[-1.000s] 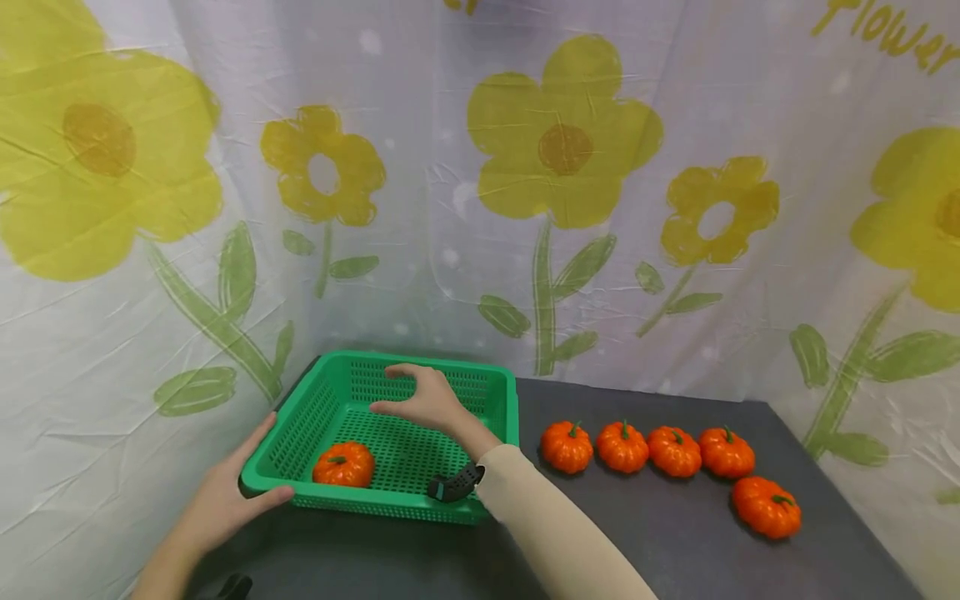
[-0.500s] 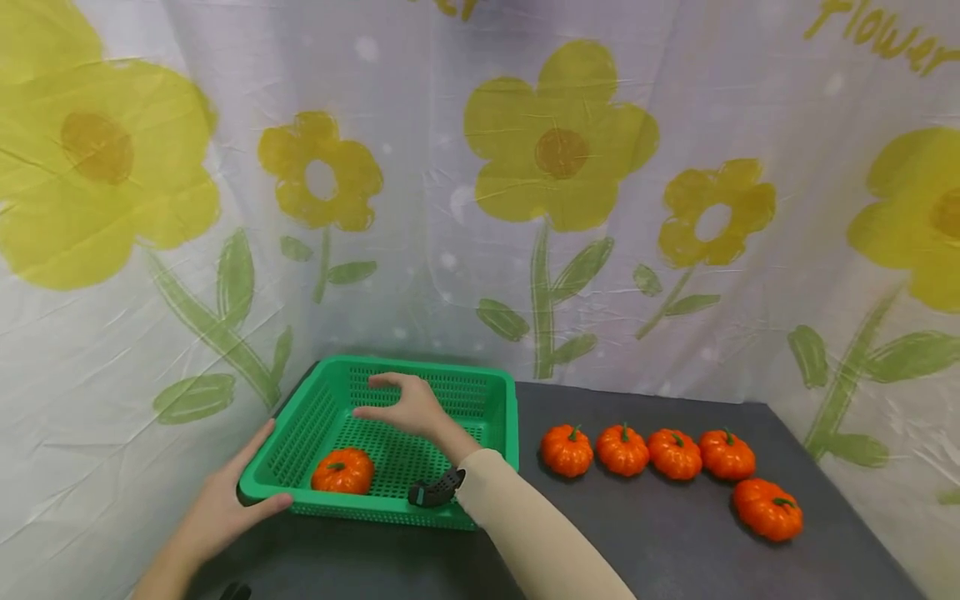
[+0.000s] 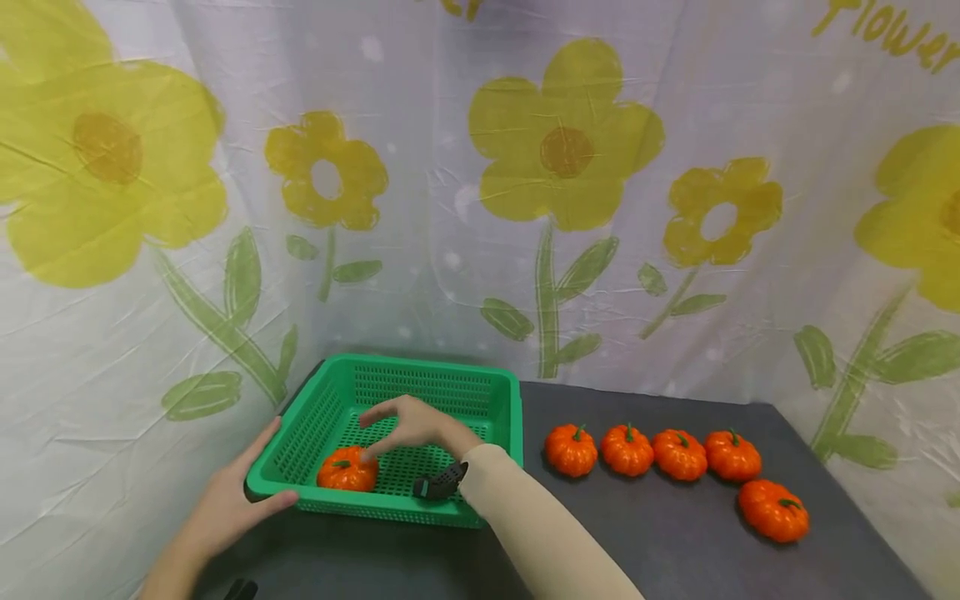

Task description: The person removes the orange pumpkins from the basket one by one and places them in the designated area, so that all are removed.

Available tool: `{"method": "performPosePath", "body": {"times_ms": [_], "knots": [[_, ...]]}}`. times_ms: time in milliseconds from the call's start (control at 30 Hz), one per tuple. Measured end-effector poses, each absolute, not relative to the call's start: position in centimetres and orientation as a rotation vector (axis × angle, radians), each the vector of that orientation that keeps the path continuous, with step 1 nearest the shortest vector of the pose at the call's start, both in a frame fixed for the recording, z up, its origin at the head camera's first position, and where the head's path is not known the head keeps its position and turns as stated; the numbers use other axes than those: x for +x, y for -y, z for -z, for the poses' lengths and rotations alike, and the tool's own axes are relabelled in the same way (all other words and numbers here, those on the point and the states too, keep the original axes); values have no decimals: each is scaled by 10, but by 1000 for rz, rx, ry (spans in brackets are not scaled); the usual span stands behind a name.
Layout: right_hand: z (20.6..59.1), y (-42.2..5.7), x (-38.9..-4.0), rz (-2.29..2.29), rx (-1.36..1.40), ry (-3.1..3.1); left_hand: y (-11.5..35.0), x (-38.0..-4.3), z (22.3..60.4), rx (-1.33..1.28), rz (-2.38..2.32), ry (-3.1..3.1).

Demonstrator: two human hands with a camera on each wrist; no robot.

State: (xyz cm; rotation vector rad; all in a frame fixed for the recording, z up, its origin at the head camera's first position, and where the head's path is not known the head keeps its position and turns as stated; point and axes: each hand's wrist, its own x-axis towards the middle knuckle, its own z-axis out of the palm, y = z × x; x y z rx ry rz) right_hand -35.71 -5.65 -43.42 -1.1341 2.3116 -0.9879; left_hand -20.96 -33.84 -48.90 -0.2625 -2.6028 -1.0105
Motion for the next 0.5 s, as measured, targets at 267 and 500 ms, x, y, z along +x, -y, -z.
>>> {"method": "performPosePath", "body": {"times_ms": [267,500], "knots": [[440,58,-362,807,-1215,-2274,338,-209,489,-251,1035,2597],[445,63,-366,750,-1220,-2211,340,-210,490,-249,1037,2603]]}}
